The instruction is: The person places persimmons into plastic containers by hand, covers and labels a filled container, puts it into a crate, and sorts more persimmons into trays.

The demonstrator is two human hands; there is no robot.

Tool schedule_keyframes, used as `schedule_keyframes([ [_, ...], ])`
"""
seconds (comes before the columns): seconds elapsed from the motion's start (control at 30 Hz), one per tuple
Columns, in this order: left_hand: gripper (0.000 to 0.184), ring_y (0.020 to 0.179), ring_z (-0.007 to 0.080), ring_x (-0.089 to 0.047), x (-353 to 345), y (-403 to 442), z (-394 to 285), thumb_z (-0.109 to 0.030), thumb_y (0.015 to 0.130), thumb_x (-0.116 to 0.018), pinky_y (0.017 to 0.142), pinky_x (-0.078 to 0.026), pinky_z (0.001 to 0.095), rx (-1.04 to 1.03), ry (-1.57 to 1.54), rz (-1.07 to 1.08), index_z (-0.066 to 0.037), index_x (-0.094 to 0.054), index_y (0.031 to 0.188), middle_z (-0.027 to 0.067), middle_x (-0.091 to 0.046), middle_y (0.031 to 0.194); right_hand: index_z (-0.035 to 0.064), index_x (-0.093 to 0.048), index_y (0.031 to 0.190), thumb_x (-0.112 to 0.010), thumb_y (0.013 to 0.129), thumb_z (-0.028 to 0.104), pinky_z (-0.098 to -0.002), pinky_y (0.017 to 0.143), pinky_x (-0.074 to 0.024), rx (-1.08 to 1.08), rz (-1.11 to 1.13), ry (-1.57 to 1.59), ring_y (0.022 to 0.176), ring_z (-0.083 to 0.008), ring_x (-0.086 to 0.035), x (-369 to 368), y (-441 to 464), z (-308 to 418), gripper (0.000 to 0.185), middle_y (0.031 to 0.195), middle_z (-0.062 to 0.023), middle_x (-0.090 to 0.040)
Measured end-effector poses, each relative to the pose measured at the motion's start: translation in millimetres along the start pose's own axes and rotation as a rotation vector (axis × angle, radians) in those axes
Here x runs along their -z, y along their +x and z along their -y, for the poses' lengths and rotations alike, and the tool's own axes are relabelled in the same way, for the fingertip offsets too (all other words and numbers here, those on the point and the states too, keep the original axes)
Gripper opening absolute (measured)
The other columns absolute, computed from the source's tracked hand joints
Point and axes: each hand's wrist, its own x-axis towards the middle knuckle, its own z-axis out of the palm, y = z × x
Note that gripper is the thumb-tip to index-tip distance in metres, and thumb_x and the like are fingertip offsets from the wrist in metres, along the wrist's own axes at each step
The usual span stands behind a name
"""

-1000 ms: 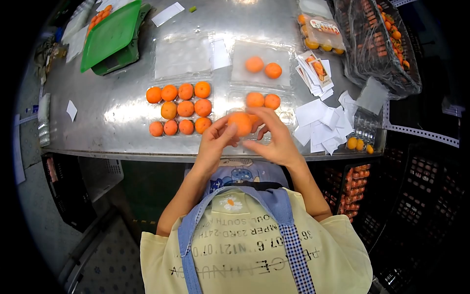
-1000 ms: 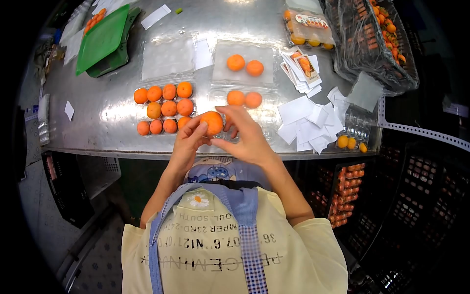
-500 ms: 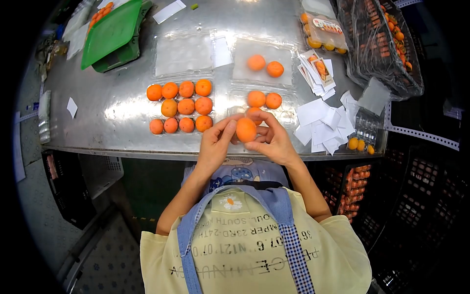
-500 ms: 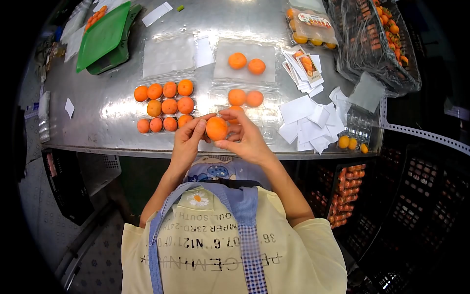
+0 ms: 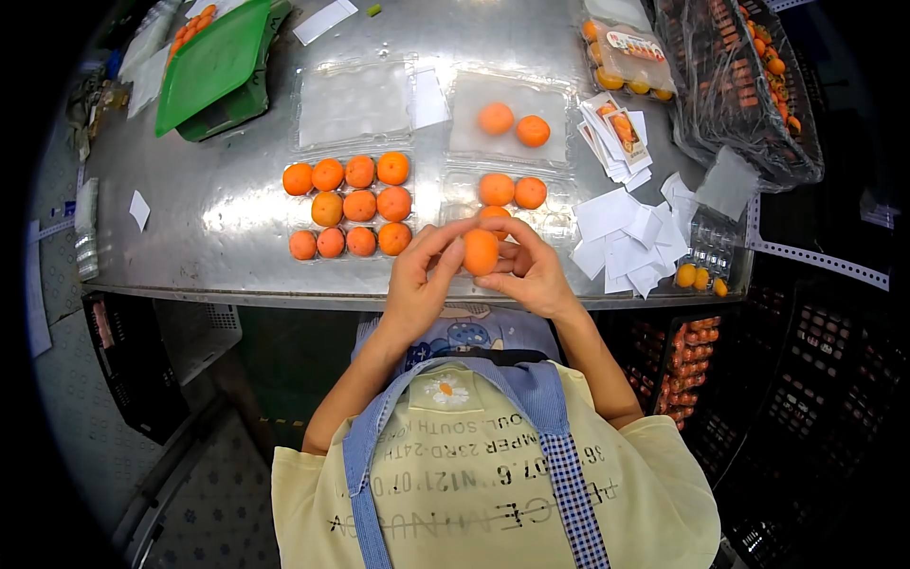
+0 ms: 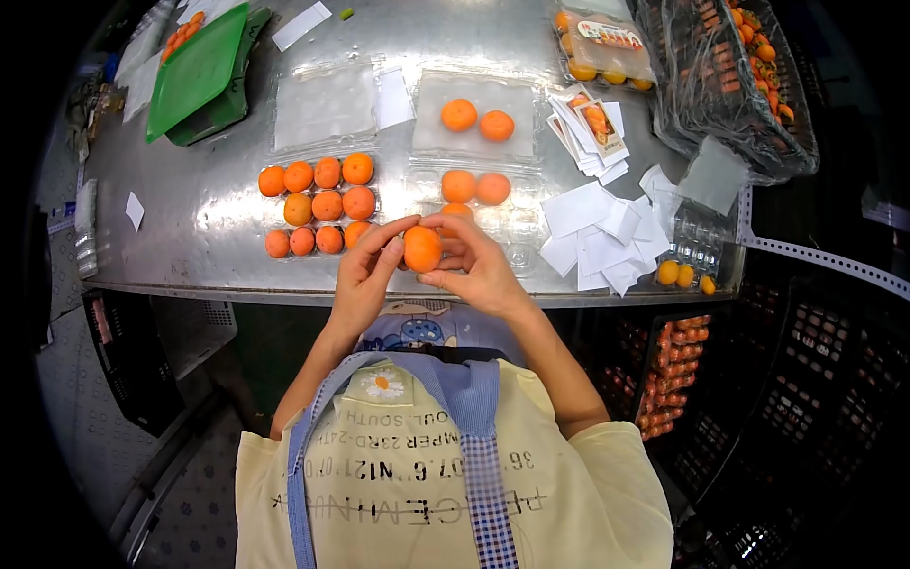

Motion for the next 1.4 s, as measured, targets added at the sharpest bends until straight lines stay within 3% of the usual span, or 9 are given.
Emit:
schedule_keyframes([
  [0.23,0.030,0.083,0.0116,-0.053,2.5,1.6,0.4,-0.015,0.095,-0.053,0.073,-0.045,0.0238,0.007,0.072,0.040,-0.005,-0.061,0.123,0.0038,-0.053,0.090,0.0052,-0.047,0.125,-0.076,0.073,-0.005,-0.0298,0.085,-0.0537,0.009,-0.026,-0.037,0.109,-0.0210,-0.059,0.9,-0.1,-3.2,0.061,0.122,-0.0096,-0.052],
  [0.33,0.031,0.086,0.0109,-0.052,-0.2,1.5,-0.2,-0.011,0.093,-0.057,0.074,-0.046,0.0236,0.032,-0.003,0.042,-0.005,-0.060,0.123,0.0030,-0.051,0.093,0.0060,-0.049,0.122,-0.076,0.071,-0.006,-0.0282,0.083,-0.0539,0.171,-0.072,-0.165,0.111,-0.0203,-0.057,-0.5,0.2,-8.1,0.059,0.122,-0.0083,-0.049],
  [0.7,0.035,0.091,0.0112,-0.055,-0.6,7.4,5.7,-0.009,0.088,-0.063,0.079,-0.048,0.0252,-0.014,-0.068,0.060,-0.004,-0.060,0.122,0.0043,-0.054,0.099,0.0067,-0.050,0.119,-0.077,0.070,-0.005,-0.0281,0.081,-0.0540,0.275,-0.158,-0.258,0.109,-0.0179,-0.056,4.6,2.0,-13.1,0.057,0.122,-0.0082,-0.048],
  [0.8,0.034,0.089,0.0137,-0.056,-0.5,9.7,14.8,-0.010,0.087,-0.064,0.078,-0.049,0.0260,0.065,0.022,0.008,-0.004,-0.059,0.121,0.0063,-0.057,0.101,0.0056,-0.049,0.119,-0.080,0.069,-0.002,-0.0272,0.077,-0.0540,0.193,-0.298,-0.250,0.101,-0.0166,-0.059,28.0,-1.2,-12.1,0.059,0.119,-0.0071,-0.053],
  [0.9,0.035,0.089,0.0205,-0.059,8.5,14.3,37.8,-0.009,0.084,-0.066,0.078,-0.050,0.0298,0.093,0.416,0.089,-0.004,-0.059,0.117,0.0100,-0.059,0.103,0.0040,-0.049,0.120,-0.080,0.069,0.001,-0.0241,0.069,-0.0525,0.214,-0.524,-0.416,0.087,-0.0119,-0.062,77.5,1.5,-6.5,0.060,0.113,-0.0061,-0.058],
  [0.93,0.034,0.090,0.0227,-0.059,10.5,14.9,45.8,-0.009,0.082,-0.067,0.078,-0.050,0.0314,-0.005,0.546,0.114,-0.004,-0.060,0.114,0.0106,-0.059,0.102,0.0045,-0.052,0.118,-0.080,0.069,0.003,-0.0229,0.065,-0.0515,0.207,-0.572,-0.542,0.084,-0.0117,-0.061,94.1,3.1,-3.9,0.057,0.113,-0.0058,-0.058],
  [1.0,0.031,0.092,0.0273,-0.059,12.8,16.2,60.2,-0.009,0.078,-0.069,0.078,-0.050,0.0347,-0.209,0.805,0.159,-0.004,-0.062,0.108,0.0117,-0.060,0.101,0.0059,-0.055,0.116,-0.080,0.067,0.005,-0.0243,0.067,-0.0510,0.114,-0.579,-0.728,0.083,-0.0140,-0.060,116.2,4.3,4.8,0.054,0.109,-0.0055,-0.060],
  [1.2,0.017,0.085,0.0296,-0.060,14.9,15.2,76.0,-0.014,0.074,-0.072,0.073,-0.049,0.0401,-0.185,1.025,0.386,-0.006,-0.065,0.087,0.0077,-0.060,0.089,0.0096,-0.059,0.113,-0.077,0.067,0.009,-0.0320,0.077,-0.0506,-0.047,-0.347,-1.179,0.089,-0.0224,-0.061,134.2,12.5,11.4,0.050,0.106,-0.0063,-0.062],
  [1.4,0.010,0.086,0.0282,-0.057,19.8,11.7,86.1,-0.012,0.075,-0.069,0.075,-0.049,0.0387,-0.221,1.000,0.440,-0.005,-0.065,0.081,0.0083,-0.059,0.087,0.0093,-0.059,0.115,-0.080,0.065,0.010,-0.0340,0.080,-0.0503,0.062,-0.211,-1.303,0.096,-0.0251,-0.059,147.0,18.8,-4.5,0.054,0.110,-0.0059,-0.061],
])
